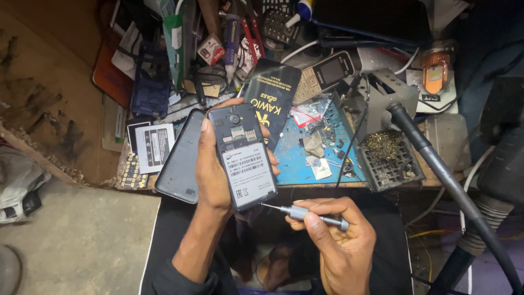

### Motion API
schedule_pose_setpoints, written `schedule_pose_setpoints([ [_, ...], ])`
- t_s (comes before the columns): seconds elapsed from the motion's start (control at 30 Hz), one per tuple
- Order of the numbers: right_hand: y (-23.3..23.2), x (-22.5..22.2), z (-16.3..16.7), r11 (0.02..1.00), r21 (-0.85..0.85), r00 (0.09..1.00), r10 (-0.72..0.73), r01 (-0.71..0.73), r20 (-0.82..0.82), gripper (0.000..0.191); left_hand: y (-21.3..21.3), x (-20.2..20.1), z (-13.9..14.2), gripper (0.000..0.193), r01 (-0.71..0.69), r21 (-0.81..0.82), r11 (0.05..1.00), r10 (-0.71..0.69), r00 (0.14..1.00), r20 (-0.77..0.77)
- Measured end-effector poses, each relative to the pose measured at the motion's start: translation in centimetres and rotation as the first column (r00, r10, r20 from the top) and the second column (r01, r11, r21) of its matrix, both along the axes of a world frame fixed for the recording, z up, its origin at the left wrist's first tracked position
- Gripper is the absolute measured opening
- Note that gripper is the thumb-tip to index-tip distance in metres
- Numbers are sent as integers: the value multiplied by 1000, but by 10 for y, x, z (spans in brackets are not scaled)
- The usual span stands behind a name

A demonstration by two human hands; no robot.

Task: The person holds a disassembled smartphone and uses a precision screwdriver to repeatedly probe and adjust small components on the internal circuit board. The person rotates the phone to access different areas while working on the exposed internals.

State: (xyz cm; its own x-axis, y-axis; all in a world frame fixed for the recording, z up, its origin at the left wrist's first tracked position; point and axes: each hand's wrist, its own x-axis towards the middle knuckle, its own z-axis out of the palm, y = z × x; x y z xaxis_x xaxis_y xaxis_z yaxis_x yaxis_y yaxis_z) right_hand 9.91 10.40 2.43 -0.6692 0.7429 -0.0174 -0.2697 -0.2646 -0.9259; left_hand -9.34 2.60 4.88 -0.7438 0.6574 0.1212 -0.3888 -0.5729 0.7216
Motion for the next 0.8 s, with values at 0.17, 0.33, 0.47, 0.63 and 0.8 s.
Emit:
schedule_pose_setpoints([
  [0.17, -3, 0, 4, 999, 36, 999, -25, 23, 28, 10, 0, 0, -1, 64, 7, 23, 1000, -7, 1000, 5],
  [0.33, -5, -1, 6, 997, 66, 999, -33, 31, 22, 11, 1, 0, -1, 65, 5, 21, 1000, -5, 1000, -3],
  [0.47, -4, -1, 5, 998, 49, 998, -43, 41, 38, 12, 0, 0, -1, 65, 11, 24, 1000, -11, 1000, 5],
  [0.63, -1, -1, 1, 999, 17, 997, -47, 46, 54, 15, 0, -1, 0, 64, 11, 22, 1000, -11, 1000, 3],
  [0.8, 1, -1, -8, 999, -41, 994, -28, 32, 105, 26, -1, 0, -1, 65, 3, 11, 1000, -3, 1000, 2],
])
